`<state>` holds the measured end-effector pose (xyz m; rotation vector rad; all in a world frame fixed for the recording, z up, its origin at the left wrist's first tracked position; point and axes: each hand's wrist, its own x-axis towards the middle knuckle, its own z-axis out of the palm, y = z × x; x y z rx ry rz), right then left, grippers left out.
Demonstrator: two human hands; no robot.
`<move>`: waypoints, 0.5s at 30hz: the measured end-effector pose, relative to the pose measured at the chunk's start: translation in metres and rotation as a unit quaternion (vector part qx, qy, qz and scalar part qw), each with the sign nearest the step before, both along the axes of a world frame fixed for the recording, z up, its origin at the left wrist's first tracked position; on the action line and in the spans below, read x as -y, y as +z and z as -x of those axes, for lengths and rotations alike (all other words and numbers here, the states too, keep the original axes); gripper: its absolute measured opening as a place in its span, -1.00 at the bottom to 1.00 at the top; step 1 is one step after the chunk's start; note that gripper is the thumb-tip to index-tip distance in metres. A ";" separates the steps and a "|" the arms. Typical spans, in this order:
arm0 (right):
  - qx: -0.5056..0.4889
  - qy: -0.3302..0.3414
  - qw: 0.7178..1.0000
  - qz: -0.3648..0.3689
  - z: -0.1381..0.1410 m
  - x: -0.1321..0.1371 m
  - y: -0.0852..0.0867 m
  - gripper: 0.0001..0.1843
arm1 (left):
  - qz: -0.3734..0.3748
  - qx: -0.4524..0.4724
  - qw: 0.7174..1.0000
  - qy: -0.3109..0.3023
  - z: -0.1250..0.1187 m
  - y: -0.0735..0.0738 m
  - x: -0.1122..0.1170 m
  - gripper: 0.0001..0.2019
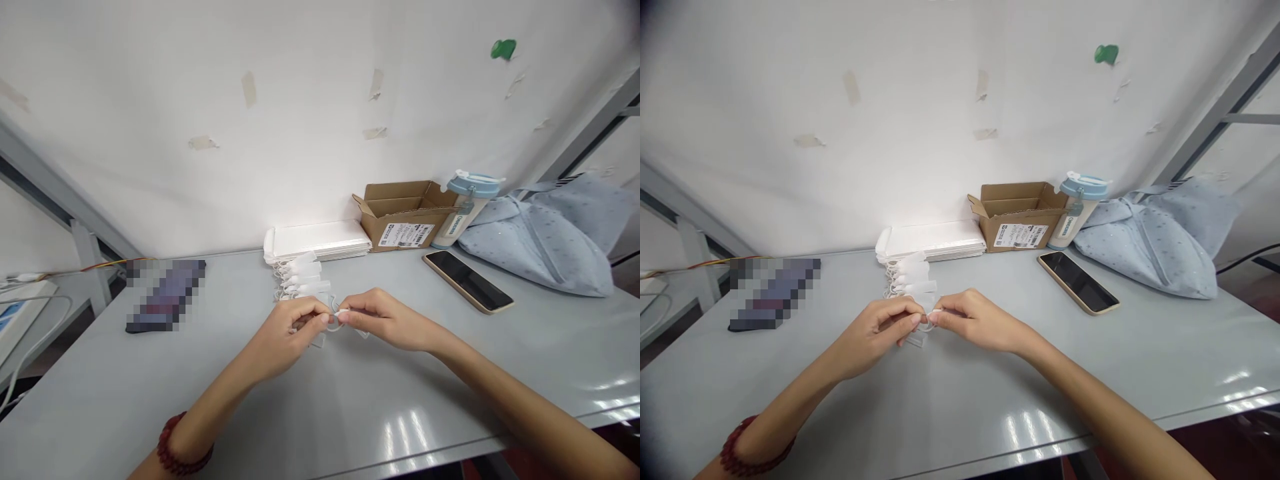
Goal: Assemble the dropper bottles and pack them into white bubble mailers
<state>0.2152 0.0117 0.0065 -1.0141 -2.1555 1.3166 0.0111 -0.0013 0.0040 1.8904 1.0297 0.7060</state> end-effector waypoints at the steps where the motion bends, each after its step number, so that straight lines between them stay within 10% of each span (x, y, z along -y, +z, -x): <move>1: 0.002 0.004 1.000 -0.002 0.000 0.000 0.000 -0.59 | -0.003 -0.008 1.000 -0.009 0.000 0.000 0.000 -0.76; 15: 0.024 0.017 0.999 -0.028 0.005 0.003 -0.007 -0.65 | 0.017 -0.037 0.999 -0.026 0.002 -0.003 -0.002 -0.79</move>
